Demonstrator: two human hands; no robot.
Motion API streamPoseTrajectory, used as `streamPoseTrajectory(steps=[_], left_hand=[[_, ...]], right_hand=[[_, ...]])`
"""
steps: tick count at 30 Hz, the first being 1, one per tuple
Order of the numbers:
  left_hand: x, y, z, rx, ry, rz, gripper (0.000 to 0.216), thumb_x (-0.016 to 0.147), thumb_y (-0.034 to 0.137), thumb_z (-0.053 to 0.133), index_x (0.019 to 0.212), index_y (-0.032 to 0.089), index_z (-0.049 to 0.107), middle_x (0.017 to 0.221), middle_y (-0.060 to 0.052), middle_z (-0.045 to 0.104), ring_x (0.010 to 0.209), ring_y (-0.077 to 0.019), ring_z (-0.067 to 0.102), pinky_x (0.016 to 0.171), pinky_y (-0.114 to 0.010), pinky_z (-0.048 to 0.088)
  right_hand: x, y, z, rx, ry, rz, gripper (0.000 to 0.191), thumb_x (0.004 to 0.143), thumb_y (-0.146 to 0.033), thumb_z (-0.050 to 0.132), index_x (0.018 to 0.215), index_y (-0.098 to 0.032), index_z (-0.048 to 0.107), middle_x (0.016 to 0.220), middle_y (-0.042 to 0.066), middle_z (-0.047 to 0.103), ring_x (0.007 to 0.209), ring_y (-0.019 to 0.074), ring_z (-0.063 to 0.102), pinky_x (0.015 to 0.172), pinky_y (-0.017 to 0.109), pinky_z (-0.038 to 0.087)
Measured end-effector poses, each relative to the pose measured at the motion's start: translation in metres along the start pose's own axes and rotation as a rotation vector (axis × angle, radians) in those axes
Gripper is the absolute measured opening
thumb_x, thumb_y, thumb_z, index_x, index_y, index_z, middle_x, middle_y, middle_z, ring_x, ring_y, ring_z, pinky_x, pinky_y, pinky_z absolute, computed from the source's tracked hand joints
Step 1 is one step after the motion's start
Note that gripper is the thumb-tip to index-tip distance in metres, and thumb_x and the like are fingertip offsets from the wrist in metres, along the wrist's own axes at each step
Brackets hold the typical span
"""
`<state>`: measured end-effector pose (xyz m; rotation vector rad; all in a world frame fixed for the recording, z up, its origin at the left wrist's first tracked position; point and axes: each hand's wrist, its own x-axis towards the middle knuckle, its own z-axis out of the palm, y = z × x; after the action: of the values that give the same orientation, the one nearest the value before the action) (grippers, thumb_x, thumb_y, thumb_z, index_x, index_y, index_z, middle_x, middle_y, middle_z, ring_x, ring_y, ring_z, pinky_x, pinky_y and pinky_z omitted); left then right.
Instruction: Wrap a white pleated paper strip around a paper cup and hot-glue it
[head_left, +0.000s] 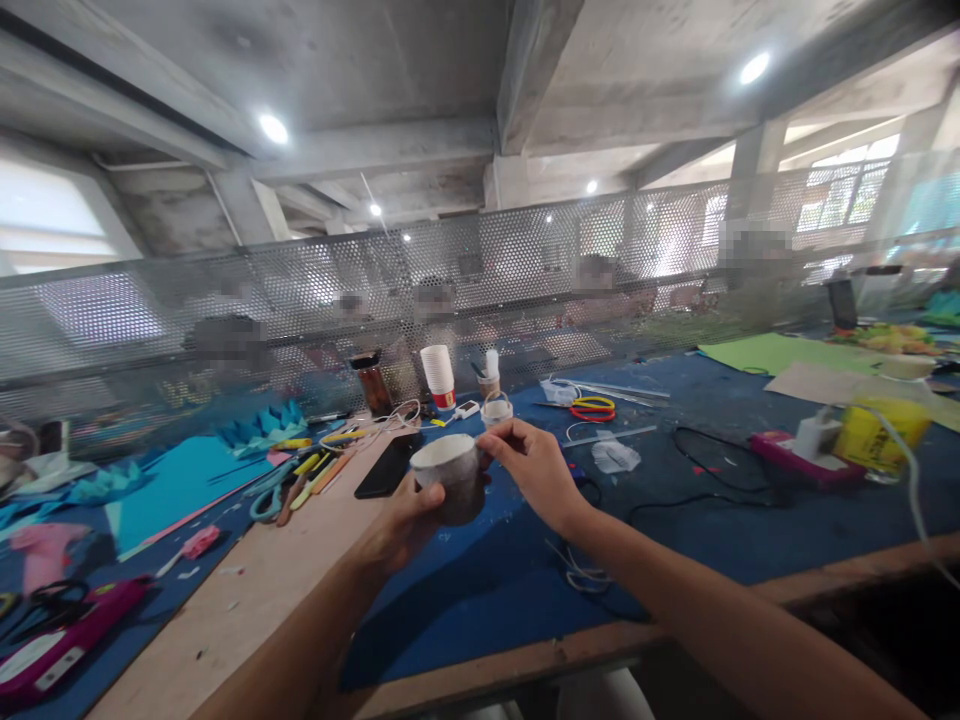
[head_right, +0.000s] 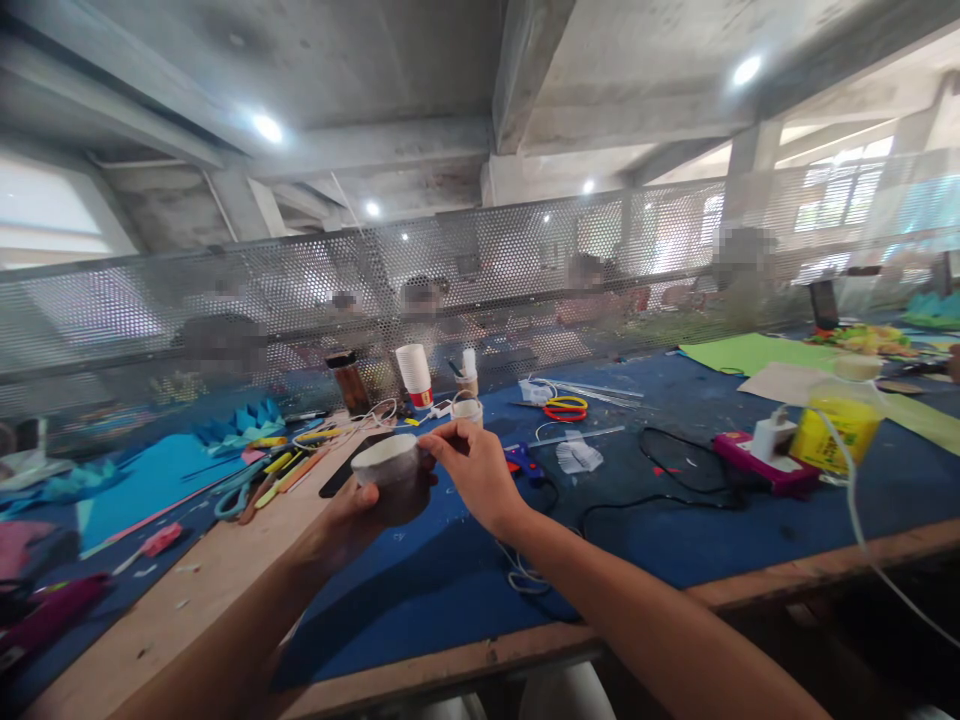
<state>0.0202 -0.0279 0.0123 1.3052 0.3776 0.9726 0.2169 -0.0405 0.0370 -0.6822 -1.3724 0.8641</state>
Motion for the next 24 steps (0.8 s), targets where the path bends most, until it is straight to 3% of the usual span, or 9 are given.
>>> streamPoseTrajectory(steps=[14,24], left_hand=[[-0.001,0.004,0.004,-0.047,-0.049,-0.024,0.064,0.075,0.048,0.083,0.127,0.015,0.068,0.123,-0.014,0.072,0.113,-0.0293,0.067,0.092,-0.034,0.053],[-0.001,0.006,0.002,-0.043,-0.079,-0.036,0.061,0.078,0.049,0.081,0.127,0.017,0.066,0.118,-0.014,0.073,0.105,-0.0304,0.070,0.089,-0.038,0.055]], right_hand=[[0.000,0.003,-0.001,0.182,-0.079,0.067,0.028,0.082,-0.043,0.078,0.078,-0.017,0.069,0.073,0.000,0.064,0.069,0.0140,0.058,0.063,0.027,0.050],[-0.001,0.015,0.003,0.341,-0.106,0.157,0.031,0.079,-0.044,0.082,0.082,-0.018,0.065,0.076,-0.001,0.060,0.069,0.0130,0.054,0.057,0.023,0.046]])
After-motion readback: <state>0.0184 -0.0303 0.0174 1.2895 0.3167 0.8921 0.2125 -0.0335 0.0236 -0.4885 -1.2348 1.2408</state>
